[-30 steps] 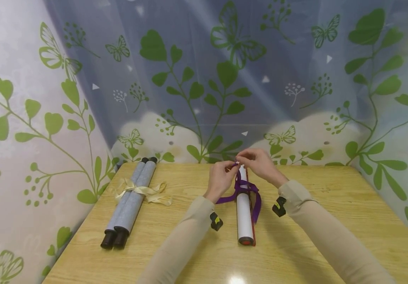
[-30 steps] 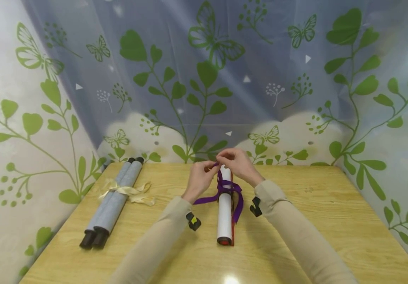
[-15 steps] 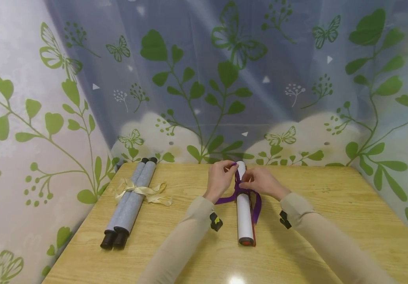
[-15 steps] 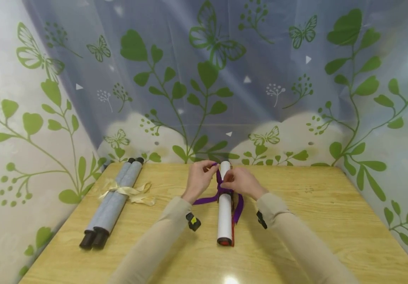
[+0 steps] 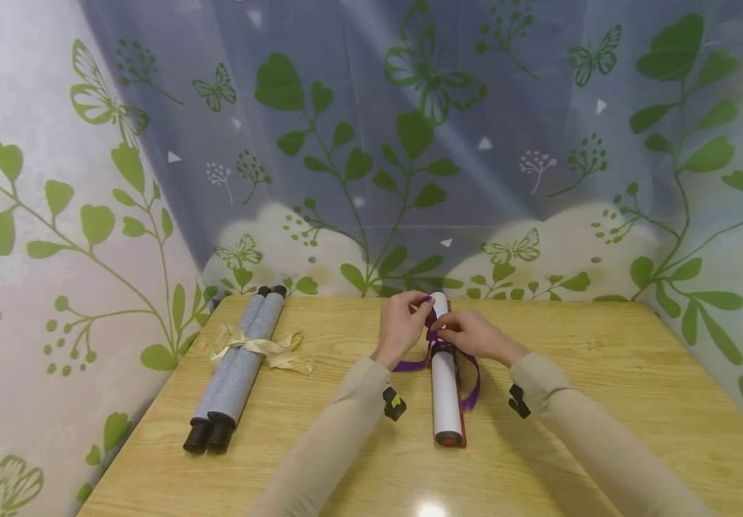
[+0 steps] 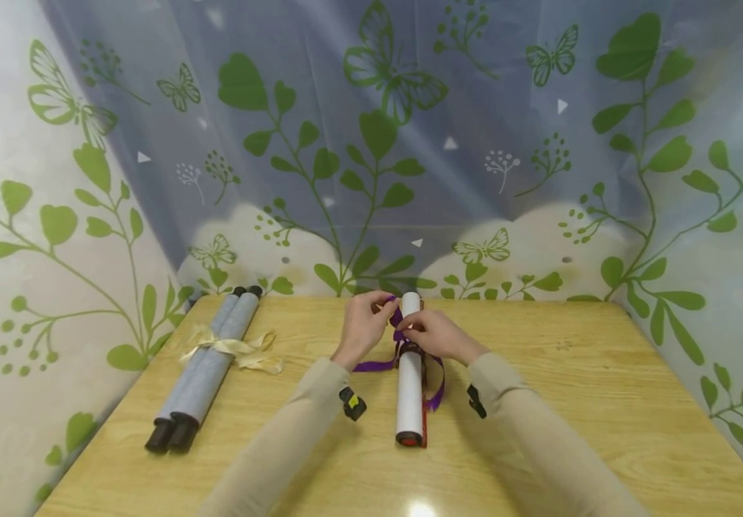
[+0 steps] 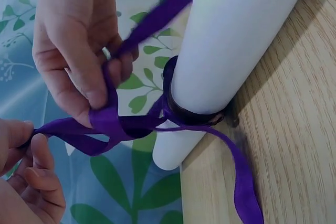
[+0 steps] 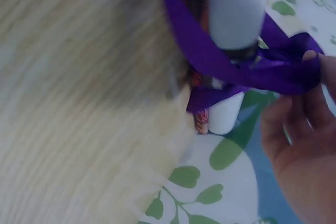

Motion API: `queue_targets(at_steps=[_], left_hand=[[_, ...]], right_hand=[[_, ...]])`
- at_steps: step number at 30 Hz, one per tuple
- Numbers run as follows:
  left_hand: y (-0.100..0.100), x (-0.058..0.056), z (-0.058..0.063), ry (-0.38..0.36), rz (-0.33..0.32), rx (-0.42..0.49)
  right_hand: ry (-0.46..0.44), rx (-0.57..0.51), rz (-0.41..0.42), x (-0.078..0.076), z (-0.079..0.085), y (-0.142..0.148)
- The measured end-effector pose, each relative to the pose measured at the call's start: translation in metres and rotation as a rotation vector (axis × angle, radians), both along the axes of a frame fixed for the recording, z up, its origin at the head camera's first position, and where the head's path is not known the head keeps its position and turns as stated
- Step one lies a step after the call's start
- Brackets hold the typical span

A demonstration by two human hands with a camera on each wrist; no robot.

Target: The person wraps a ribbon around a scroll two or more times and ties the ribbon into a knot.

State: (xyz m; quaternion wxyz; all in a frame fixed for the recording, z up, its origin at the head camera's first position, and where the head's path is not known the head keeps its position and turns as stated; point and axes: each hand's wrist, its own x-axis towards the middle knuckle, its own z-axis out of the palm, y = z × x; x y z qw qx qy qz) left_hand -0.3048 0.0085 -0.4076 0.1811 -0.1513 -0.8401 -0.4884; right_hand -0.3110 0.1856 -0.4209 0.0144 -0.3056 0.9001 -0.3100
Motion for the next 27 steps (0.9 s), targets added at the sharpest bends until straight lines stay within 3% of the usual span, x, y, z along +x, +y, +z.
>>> queue_targets(at_steps=[5,8,10,13,17,22,27], left_hand=[[-0.001,0.000,0.000,-0.002,0.006,-0.006],[-0.002,0.000,0.000,0.001,0.008,-0.009],[-0.003,0.001,-0.001,0.006,0.006,-0.012],[-0.003,0.000,-0.003,0.013,0.003,-0.019],[-0.005,0.001,-0.003,0.010,-0.001,-0.017],[-0.005,0.003,-0.002,0.021,-0.016,-0.003],[-0.004,0.003,-0.004,0.016,-0.023,-0.006]], right_hand=[[-0.209,-0.067,0.095,0.001,0.009,0.008],[-0.325,-0.096,0.096,0.003,0.012,0.015],[-0.348,-0.084,0.088,0.005,0.014,0.019],[-0.313,-0.036,0.092,0.006,0.015,0.024],[-0.193,0.063,0.109,0.007,0.014,0.025],[-0.082,0.186,0.073,0.010,0.012,0.028],[-0.013,0.215,0.031,0.012,0.007,0.029]])
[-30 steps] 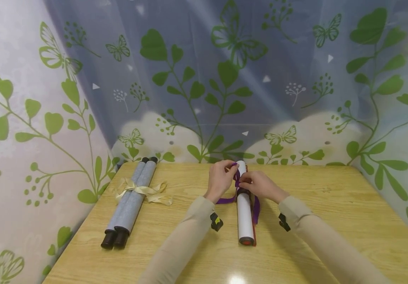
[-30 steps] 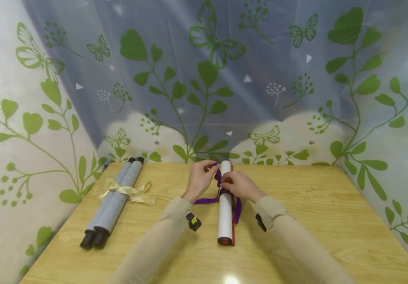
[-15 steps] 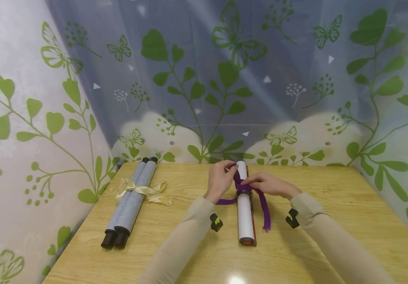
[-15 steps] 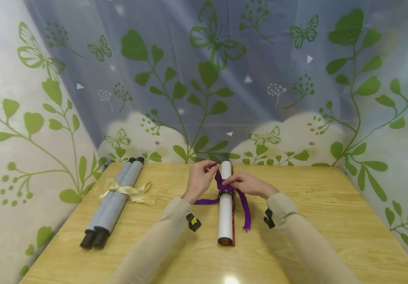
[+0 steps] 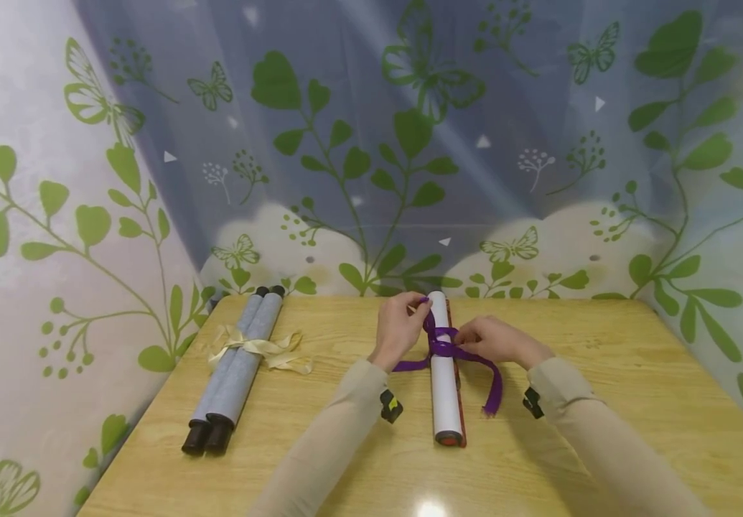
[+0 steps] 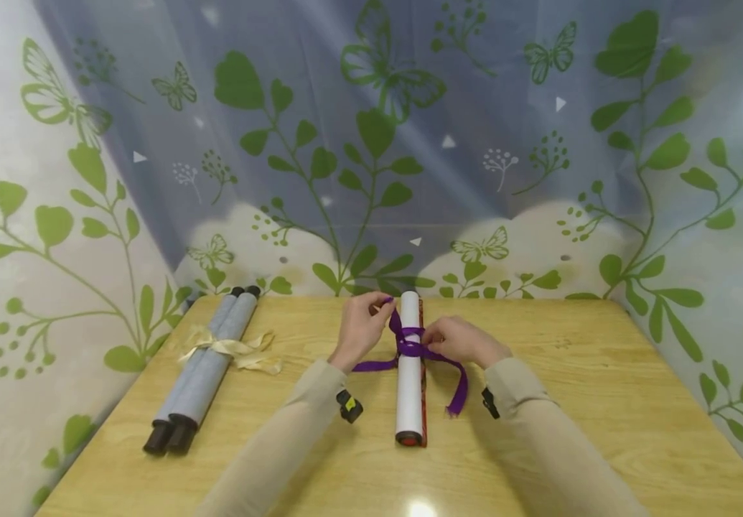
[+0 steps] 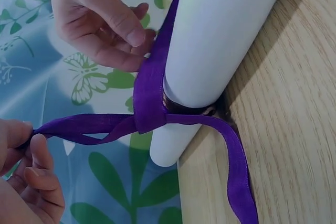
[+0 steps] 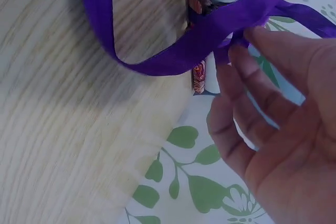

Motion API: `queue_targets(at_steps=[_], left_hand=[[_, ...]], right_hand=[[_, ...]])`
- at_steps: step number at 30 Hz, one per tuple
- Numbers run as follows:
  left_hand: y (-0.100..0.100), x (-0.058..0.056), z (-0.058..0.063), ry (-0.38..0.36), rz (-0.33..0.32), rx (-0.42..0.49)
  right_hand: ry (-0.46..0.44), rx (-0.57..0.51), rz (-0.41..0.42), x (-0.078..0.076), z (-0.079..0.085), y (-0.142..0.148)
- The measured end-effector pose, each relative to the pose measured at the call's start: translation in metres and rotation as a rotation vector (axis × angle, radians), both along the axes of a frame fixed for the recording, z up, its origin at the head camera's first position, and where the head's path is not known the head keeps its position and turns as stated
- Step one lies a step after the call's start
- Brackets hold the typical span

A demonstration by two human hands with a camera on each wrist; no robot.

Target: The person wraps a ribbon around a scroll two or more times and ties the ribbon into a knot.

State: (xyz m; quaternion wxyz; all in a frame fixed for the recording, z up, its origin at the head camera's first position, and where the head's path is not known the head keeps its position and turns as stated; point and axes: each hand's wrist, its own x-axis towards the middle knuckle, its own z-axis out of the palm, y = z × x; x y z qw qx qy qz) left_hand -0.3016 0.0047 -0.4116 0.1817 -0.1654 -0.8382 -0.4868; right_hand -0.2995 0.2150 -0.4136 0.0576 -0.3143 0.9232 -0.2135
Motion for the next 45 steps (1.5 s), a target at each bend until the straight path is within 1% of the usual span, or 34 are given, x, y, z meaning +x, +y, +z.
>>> queue_targets(at_steps=[3,5,8,11,14,17,20,25,28,31,35,40,45], left_hand=[[0.000,0.000,-0.001,-0.004,0.008,-0.004],[0.000,-0.001,-0.001,-0.001,0.010,-0.003],[0.001,-0.002,-0.002,0.011,0.011,-0.005],[0.001,-0.002,-0.001,0.022,0.014,-0.003],[0.001,-0.002,-0.001,0.027,0.013,-0.008],[0.001,-0.002,-0.002,0.037,0.014,-0.013],[0.001,-0.003,-0.002,0.050,0.017,-0.016],[0.001,-0.003,-0.003,0.062,0.017,-0.018],[0.000,-0.003,-0.003,0.060,0.014,-0.017],[0.000,-0.002,-0.003,0.053,0.016,-0.008],[0.000,-0.002,-0.003,0.047,0.019,0.003],[0.001,-0.001,-0.002,0.048,0.011,-0.002],[0.001,0.000,-0.002,0.039,0.009,0.002]], right_hand=[[0.041,-0.013,-0.031,0.002,-0.002,-0.004],[0.064,-0.031,-0.067,0.003,-0.004,-0.009],[0.081,-0.050,-0.105,0.005,-0.007,-0.019],[0.101,-0.043,-0.112,0.006,-0.011,-0.028],[0.144,-0.035,-0.119,0.006,-0.017,-0.034],[0.165,-0.074,-0.115,0.005,-0.021,-0.035],[0.152,-0.119,-0.086,0.004,-0.023,-0.033],[0.083,-0.163,-0.038,0.001,-0.025,-0.026],[0.039,-0.177,-0.037,0.000,-0.026,-0.021],[0.016,-0.172,-0.059,0.000,-0.026,-0.015],[0.031,-0.138,-0.107,-0.001,-0.024,-0.010],[0.084,-0.086,-0.154,0.001,-0.023,-0.010],[0.111,-0.075,-0.167,0.005,-0.022,-0.019]])
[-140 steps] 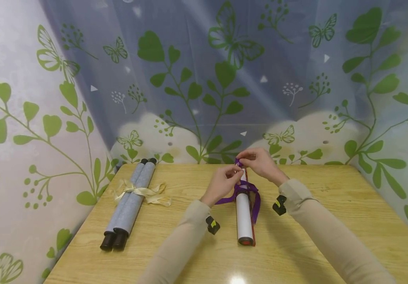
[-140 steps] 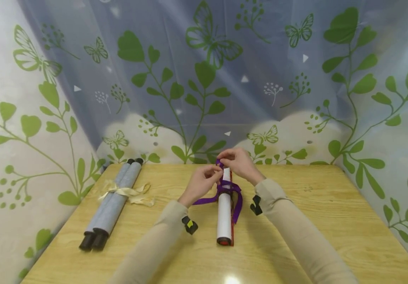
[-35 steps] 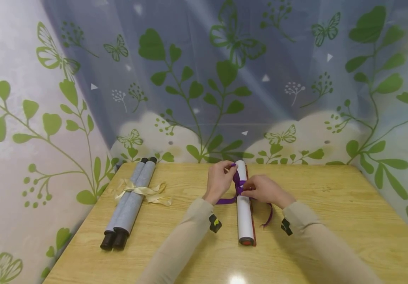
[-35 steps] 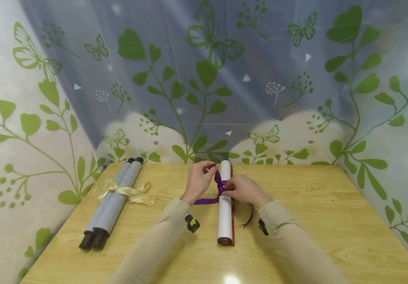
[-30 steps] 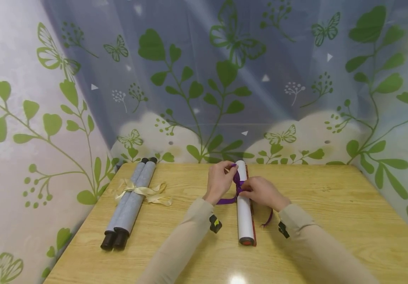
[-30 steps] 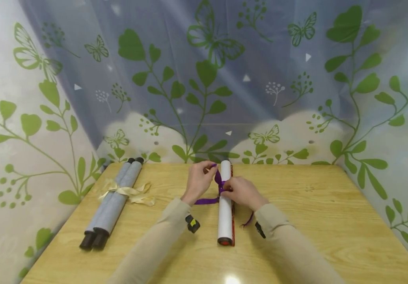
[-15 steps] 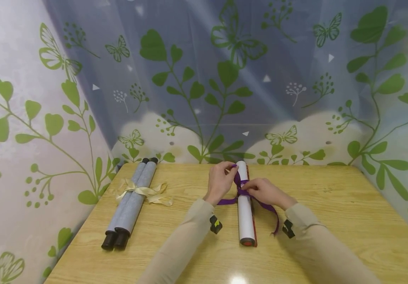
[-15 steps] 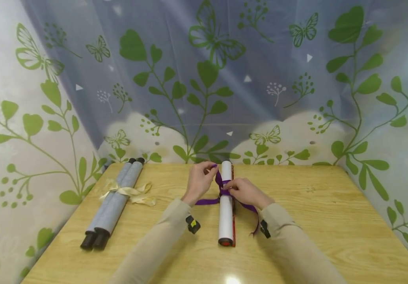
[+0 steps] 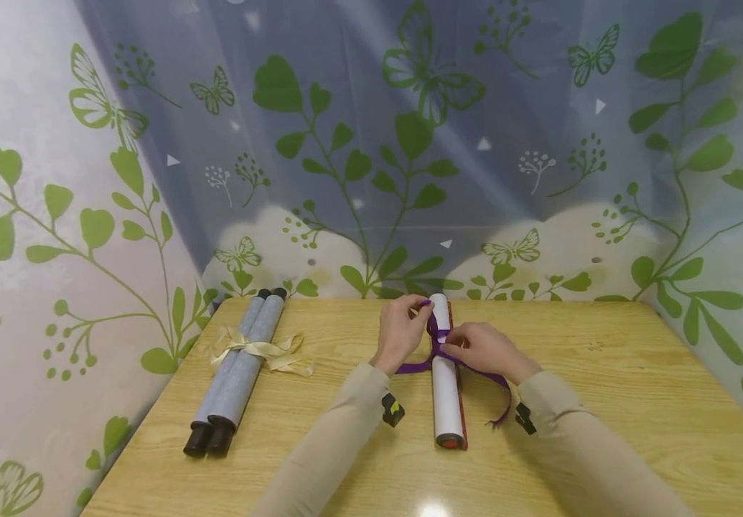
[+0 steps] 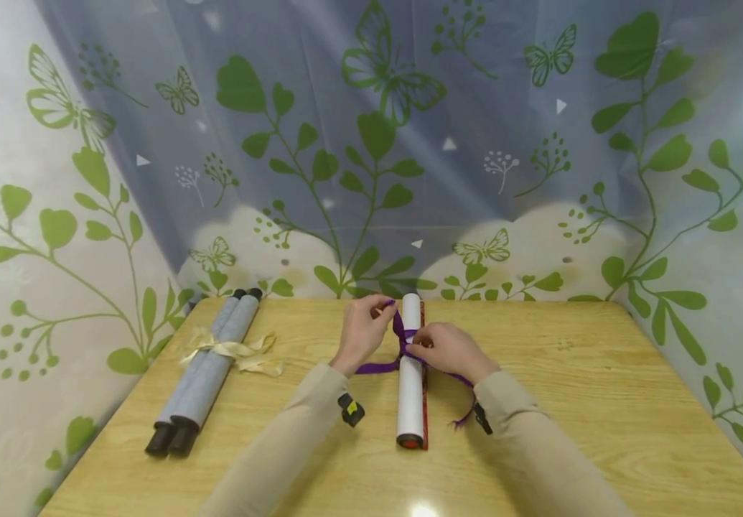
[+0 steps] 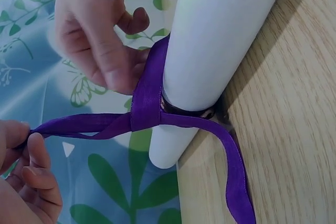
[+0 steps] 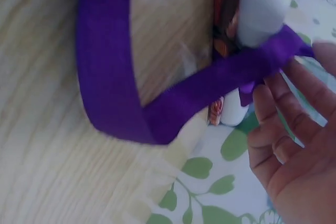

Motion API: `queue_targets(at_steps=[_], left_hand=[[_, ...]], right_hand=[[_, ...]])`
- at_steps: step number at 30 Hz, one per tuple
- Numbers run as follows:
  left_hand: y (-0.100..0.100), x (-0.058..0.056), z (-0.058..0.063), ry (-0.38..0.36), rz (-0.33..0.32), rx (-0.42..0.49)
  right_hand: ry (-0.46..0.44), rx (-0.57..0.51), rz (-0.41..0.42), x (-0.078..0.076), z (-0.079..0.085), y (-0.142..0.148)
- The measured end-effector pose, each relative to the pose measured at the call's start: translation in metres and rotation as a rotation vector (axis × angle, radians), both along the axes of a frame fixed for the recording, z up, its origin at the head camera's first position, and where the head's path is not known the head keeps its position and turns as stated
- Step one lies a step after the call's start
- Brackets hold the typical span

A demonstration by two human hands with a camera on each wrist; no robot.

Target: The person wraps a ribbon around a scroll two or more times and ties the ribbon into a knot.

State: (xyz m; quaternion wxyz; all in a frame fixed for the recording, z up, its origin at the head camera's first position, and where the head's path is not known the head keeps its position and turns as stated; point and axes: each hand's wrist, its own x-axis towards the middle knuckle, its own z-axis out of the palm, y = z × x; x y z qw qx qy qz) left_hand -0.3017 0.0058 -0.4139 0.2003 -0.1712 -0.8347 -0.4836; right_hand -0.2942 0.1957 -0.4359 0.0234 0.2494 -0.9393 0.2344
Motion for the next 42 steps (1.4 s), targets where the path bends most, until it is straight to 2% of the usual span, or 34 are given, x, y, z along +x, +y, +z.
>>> queue_targets(at_steps=[4,8,15,21,26,30,34,38,42], left_hand=[[0.000,0.001,-0.001,0.008,-0.005,0.002],[-0.002,0.002,-0.001,0.030,-0.002,0.000],[-0.002,0.003,-0.003,0.042,-0.012,0.007],[0.000,0.004,-0.007,0.034,-0.013,0.033],[0.002,0.004,-0.009,0.060,-0.026,0.040],[0.004,0.005,-0.010,0.082,-0.026,0.030],[0.004,0.006,-0.011,0.087,-0.023,0.032],[0.003,0.006,-0.011,0.075,-0.025,0.036],[0.002,0.006,-0.010,0.060,-0.018,0.037]], right_hand=[[0.045,0.010,-0.002,0.001,-0.006,-0.004],[0.082,-0.040,-0.004,0.001,-0.011,-0.003],[0.097,-0.105,-0.140,-0.003,-0.013,-0.002],[0.014,-0.140,-0.281,-0.009,-0.012,-0.004],[-0.035,-0.169,-0.337,-0.015,-0.015,-0.005],[-0.089,-0.215,-0.359,-0.017,-0.017,-0.005],[-0.169,-0.306,-0.350,-0.017,-0.019,-0.006],[-0.270,-0.412,-0.362,-0.020,-0.021,-0.005],[-0.309,-0.493,-0.365,-0.022,-0.021,-0.004]])
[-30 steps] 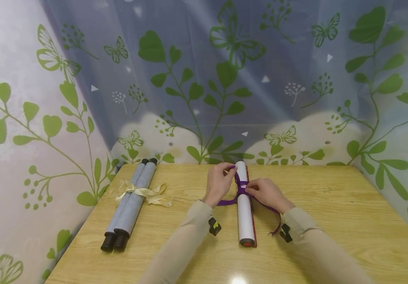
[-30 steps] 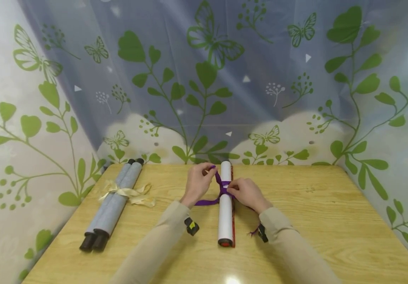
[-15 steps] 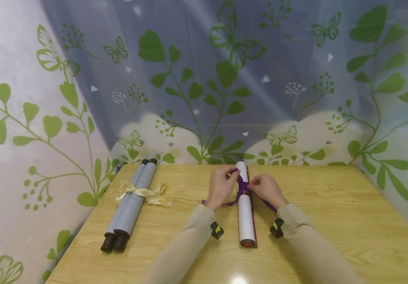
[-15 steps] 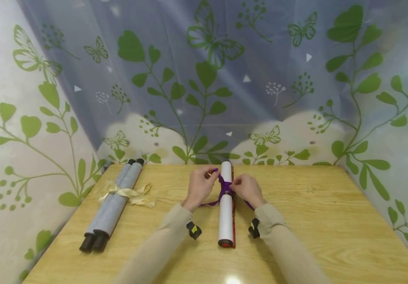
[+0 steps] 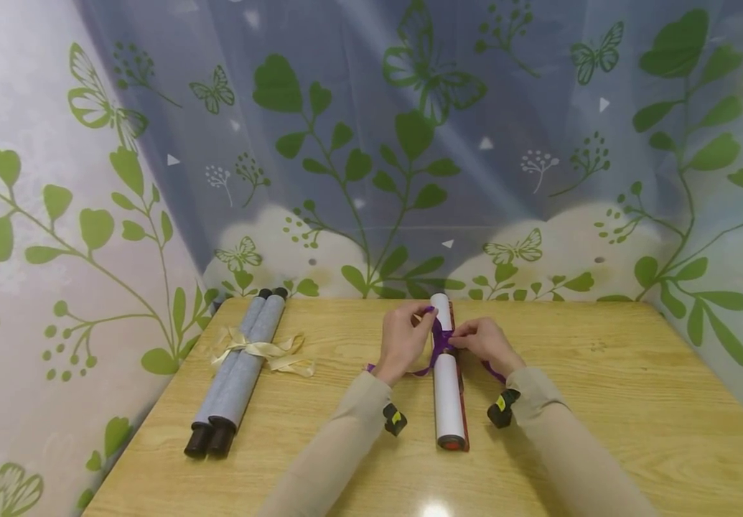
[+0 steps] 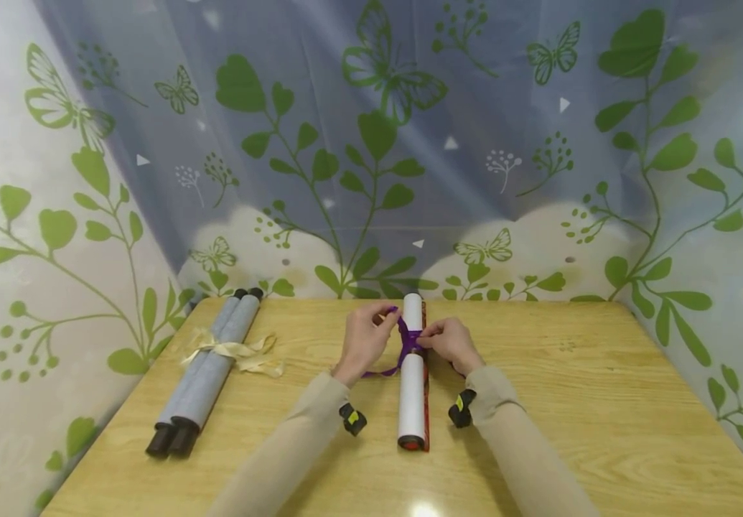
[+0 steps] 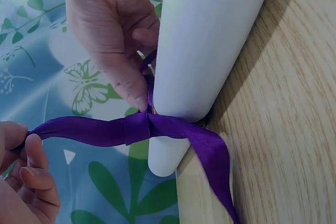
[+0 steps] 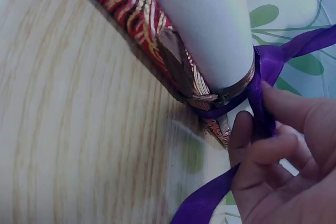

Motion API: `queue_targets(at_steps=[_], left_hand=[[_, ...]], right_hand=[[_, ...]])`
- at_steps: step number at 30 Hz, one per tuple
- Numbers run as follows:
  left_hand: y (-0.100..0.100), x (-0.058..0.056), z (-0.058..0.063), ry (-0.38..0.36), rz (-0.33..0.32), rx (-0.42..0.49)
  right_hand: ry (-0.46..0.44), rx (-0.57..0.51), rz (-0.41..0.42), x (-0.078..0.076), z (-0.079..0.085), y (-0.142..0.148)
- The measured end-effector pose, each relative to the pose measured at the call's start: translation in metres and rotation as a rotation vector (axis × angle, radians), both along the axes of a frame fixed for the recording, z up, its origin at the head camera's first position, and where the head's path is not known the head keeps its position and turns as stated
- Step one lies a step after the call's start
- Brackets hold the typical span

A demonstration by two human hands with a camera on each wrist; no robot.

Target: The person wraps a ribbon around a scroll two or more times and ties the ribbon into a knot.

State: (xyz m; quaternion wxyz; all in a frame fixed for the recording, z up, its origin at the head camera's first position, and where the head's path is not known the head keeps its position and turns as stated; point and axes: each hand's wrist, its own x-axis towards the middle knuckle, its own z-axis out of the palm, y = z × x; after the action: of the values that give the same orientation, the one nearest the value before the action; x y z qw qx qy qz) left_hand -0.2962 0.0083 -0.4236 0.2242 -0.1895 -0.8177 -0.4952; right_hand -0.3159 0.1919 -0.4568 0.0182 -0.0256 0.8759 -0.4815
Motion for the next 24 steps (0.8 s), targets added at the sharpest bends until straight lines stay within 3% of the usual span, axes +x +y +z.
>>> queue_targets(at_steps=[9,18,24], left_hand=[[-0.0016,0.0006,0.0014,-0.024,-0.012,0.004],[-0.0018,0.0010,0.0033,-0.012,-0.008,-0.008],[-0.0015,0.0011,0.0035,-0.012,-0.009,-0.004]], right_hand=[[-0.063,-0.120,0.063,-0.0016,0.0049,0.0027],[0.018,-0.044,0.044,0.0000,0.0060,-0.0024],[-0.006,0.015,0.055,-0.0020,0.0043,-0.0063]])
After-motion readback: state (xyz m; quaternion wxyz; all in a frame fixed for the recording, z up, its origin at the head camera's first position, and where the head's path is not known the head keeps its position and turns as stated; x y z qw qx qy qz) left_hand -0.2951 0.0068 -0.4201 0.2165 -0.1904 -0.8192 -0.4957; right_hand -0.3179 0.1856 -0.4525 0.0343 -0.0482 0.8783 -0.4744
